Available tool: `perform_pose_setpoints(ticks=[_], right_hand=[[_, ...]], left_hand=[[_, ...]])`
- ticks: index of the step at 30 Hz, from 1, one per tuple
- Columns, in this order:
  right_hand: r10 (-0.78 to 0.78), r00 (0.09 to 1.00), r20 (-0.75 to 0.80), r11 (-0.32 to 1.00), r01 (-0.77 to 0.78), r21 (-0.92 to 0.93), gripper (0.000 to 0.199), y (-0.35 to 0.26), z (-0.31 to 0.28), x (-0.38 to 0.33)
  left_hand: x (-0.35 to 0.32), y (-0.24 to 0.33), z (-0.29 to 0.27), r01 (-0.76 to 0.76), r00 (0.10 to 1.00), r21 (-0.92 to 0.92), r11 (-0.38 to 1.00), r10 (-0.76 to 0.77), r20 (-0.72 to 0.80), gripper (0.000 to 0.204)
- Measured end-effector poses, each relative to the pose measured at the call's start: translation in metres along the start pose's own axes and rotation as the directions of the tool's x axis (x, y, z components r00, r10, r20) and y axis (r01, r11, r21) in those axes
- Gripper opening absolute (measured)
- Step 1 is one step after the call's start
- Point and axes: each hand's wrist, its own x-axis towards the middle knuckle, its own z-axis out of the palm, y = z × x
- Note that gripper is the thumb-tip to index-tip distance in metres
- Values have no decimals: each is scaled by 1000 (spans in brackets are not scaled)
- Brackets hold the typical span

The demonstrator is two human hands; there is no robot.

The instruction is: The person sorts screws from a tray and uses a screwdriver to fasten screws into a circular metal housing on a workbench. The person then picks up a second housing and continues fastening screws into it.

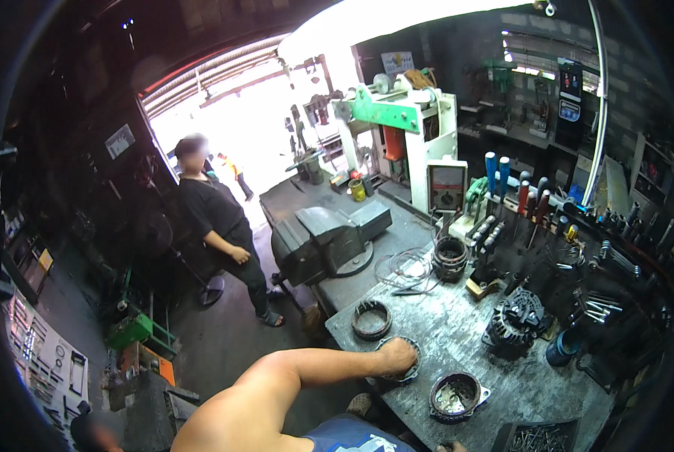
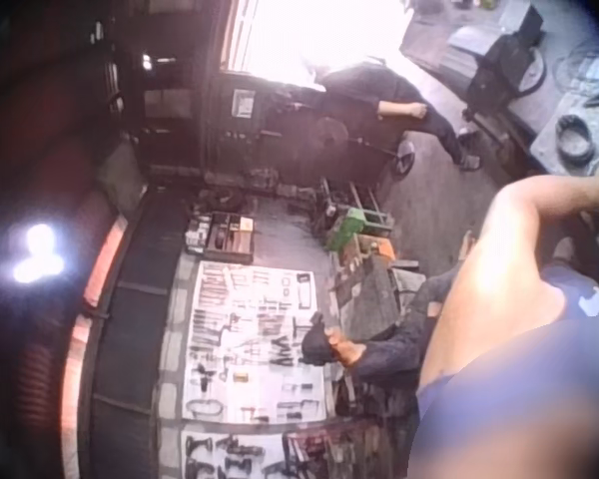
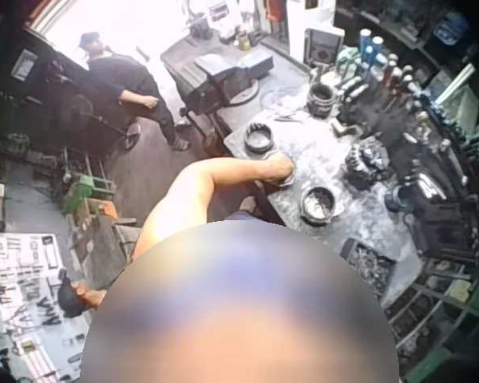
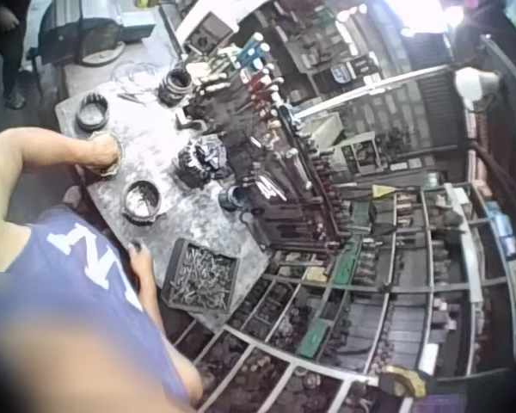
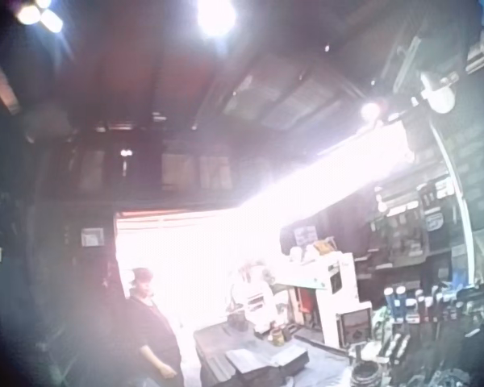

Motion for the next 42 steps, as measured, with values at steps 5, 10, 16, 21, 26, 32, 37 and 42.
perform_pose_setpoints(ticks=[5,10,16,21,26,32,37,42], right_hand=[[296,949,107,940,-309,141,30,4,-2,5],[123,992,-16,973,-118,198,33,-12,-5,0],[309,946,102,905,-325,274,32,-28,-13,-4],[319,943,98,907,-333,256,31,-38,-15,-4],[327,942,80,907,-336,253,31,-40,-15,-4],[302,949,96,907,-317,277,31,-40,-17,-5],[285,954,95,942,-297,154,35,-36,-18,-3],[271,961,55,961,-273,31,39,-20,-13,-1]], left_hand=[[-2,2,6,57,982,27,998,-51,-183,23],[5,-3,2,-2,1000,66,998,1,10,23],[-4,-1,-3,33,999,-50,998,-34,-18,21],[-13,-2,2,11,980,-25,1000,-16,-197,21],[1,-8,-1,-6,992,-63,998,14,127,28],[-8,0,7,7,991,3,1000,-7,-134,24],[-6,-7,-6,-24,1000,-84,996,23,-7,19],[-12,-4,-5,77,981,-72,994,-89,-171,32]])
